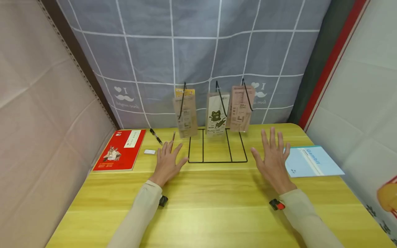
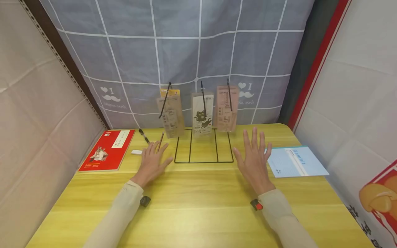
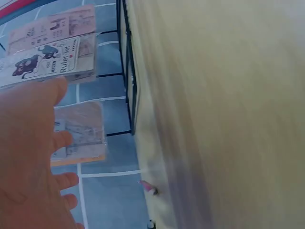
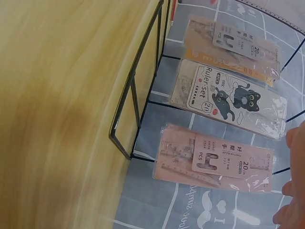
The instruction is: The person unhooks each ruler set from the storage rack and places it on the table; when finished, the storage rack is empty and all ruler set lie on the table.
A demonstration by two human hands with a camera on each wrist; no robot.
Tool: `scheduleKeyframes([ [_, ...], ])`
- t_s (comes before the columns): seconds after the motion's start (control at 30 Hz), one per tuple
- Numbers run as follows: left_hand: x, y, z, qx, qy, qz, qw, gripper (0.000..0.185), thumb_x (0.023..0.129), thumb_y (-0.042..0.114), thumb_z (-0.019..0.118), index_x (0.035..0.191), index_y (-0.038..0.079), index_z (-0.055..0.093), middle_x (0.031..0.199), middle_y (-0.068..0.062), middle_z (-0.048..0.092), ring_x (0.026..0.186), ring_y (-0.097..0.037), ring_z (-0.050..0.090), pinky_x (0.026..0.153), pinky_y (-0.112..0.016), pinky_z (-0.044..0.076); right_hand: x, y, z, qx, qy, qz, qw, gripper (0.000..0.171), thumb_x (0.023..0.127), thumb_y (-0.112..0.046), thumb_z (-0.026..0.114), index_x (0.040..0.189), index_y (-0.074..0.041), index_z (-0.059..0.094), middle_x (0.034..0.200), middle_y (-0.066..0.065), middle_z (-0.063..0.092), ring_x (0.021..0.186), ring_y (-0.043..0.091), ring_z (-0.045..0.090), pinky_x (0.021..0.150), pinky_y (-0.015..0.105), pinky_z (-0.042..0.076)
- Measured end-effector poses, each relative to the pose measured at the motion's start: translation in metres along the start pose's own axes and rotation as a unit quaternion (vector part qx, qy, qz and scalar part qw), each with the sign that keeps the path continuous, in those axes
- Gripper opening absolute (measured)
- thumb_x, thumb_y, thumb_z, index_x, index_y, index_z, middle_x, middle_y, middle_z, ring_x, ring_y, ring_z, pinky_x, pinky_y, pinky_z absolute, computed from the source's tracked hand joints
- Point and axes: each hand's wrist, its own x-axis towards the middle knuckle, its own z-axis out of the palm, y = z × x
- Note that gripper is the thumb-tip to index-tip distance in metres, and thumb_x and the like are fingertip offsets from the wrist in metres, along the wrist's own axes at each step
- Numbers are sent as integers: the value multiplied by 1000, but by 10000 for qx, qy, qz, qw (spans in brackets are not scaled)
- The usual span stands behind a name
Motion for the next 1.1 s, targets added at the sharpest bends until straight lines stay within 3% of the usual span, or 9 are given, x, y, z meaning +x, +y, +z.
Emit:
scheduleKeyframes([
  [0.2,11,-2,10,117,-254,-144,9995,66,103,52,59,160,21,44,170,-25,21,159,-48,10,125,-72,6,-2,-1,2,63,-106,64,9999,76,108,-56,40,168,-15,17,176,12,-3,162,40,-8,118,77,-7],
  [0.43,22,-9,23,583,-859,-211,9944,65,105,53,54,161,24,41,170,-27,18,158,-53,8,123,-74,6,-4,-1,6,185,-191,76,9996,74,109,-50,45,168,-14,19,176,14,0,162,42,-6,118,77,-5],
  [0.63,26,-11,27,889,-1102,-39,9899,59,106,51,51,159,25,45,169,-27,22,157,-55,12,122,-76,9,-5,-1,7,425,-286,132,9986,71,108,-45,50,165,-10,27,175,18,9,161,44,2,118,76,2],
  [0.77,27,-7,23,939,-1233,-60,9879,57,107,49,51,158,25,47,168,-26,24,157,-54,12,121,-76,10,0,1,7,652,-420,102,9969,66,108,-40,53,161,-5,34,171,25,19,157,50,15,116,78,9],
  [0.93,28,0,20,993,-1536,-219,9829,58,108,52,47,161,28,41,171,-23,19,158,-53,8,122,-76,6,25,10,4,1028,-714,322,9916,61,109,-37,53,156,1,42,162,30,36,149,53,32,117,74,24],
  [1.1,29,9,21,997,-1728,-357,9792,59,109,53,43,163,31,36,173,-21,14,160,-51,4,123,-76,2,70,25,1,1517,-848,1167,9778,61,110,-44,49,156,-5,44,159,27,43,146,48,40,115,67,37],
])
